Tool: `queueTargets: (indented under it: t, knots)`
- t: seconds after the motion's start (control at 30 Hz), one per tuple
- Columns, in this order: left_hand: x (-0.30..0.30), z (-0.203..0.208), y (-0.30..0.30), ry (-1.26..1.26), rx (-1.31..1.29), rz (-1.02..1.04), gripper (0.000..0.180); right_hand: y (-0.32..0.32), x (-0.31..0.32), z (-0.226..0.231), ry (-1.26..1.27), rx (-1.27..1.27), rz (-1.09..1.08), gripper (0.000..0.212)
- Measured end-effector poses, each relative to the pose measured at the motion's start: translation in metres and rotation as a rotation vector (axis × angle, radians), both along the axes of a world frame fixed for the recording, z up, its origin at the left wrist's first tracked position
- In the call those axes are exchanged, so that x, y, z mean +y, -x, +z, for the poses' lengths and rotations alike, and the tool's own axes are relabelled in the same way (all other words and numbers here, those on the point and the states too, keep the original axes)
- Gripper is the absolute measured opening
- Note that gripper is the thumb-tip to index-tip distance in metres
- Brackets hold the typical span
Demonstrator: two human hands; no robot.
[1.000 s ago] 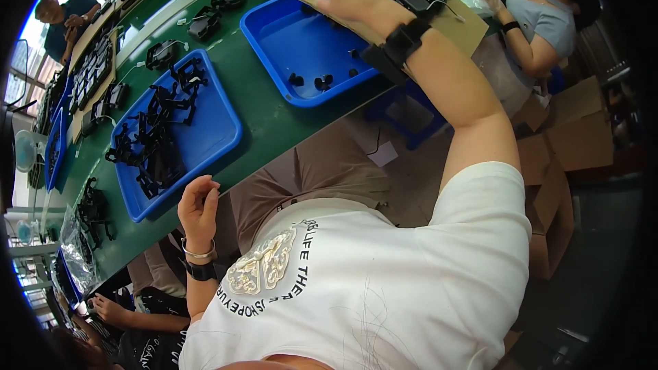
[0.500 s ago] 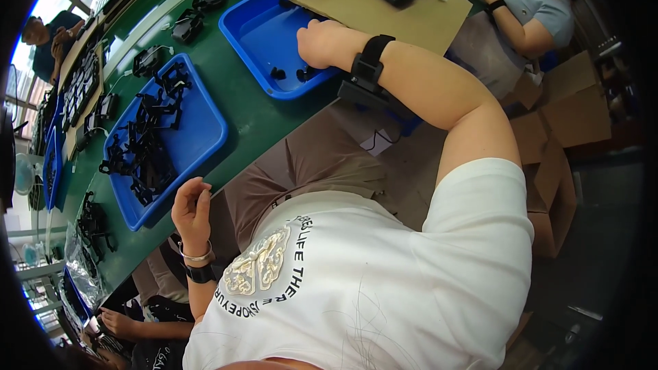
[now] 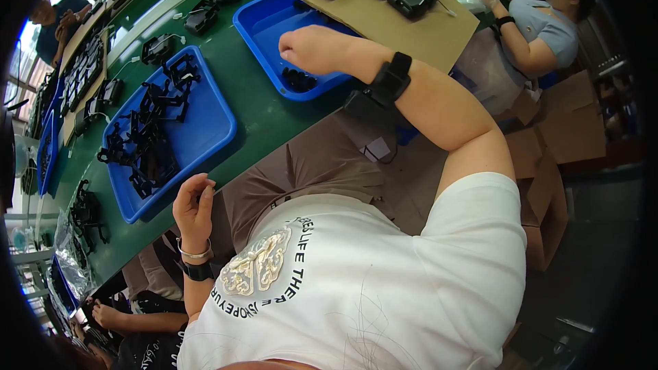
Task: The person picks up a black housing and a bracket, fits them together, and then retrieves two screws from a blue tray to secure the assembly by hand.
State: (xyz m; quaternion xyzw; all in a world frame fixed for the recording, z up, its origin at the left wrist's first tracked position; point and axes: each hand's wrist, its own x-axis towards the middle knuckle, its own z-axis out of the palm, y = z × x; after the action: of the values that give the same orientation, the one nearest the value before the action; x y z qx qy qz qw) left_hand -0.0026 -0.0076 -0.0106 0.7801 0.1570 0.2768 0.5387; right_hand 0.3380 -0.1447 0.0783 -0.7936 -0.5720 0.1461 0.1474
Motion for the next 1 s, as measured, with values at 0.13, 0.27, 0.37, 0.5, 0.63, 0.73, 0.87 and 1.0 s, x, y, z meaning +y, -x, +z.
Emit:
queueTargets:
  t: [0.13, 0.27, 0.37, 0.5, 0.63, 0.73, 0.87, 1.0]
  knots:
    - [-0.001, 0.006, 0.005, 0.000, 0.008, 0.014, 0.020, -0.009, -0.034, 0.041, -0.366, -0.058, -0.297, 0.028]
    - [-0.002, 0.034, 0.004, -0.026, 0.045, -0.145, 0.022, -0.060, -0.135, 0.033, -0.645, -0.652, -0.773, 0.047]
    - [-0.008, 0.085, -0.020, -0.305, -0.035, -0.440, 0.026, -0.092, -0.231, -0.022, -0.847, -0.489, -1.137, 0.059]
    - [-0.008, 0.127, -0.074, -0.468, -0.027, -0.595, 0.031, -0.055, -0.230, -0.049, -1.010, 0.742, -1.290, 0.056]
    - [-0.012, 0.129, -0.155, -0.743, -0.025, -0.644, 0.032, -0.050, -0.205, -0.058, -1.221, 1.263, -0.959, 0.042]
    - [-0.015, 0.109, -0.214, -0.943, 0.034, -0.659, 0.033, -0.058, -0.200, -0.072, -1.274, 1.198, -0.881, 0.035]
    - [-0.014, 0.076, -0.278, -1.312, 0.160, -0.702, 0.045, -0.067, -0.200, -0.072, -1.306, 1.185, -0.811, 0.032]
    - [-0.005, 0.044, -0.333, -1.350, 0.149, -0.669, 0.056, -0.057, -0.197, -0.065, -1.321, 1.190, -0.782, 0.032]
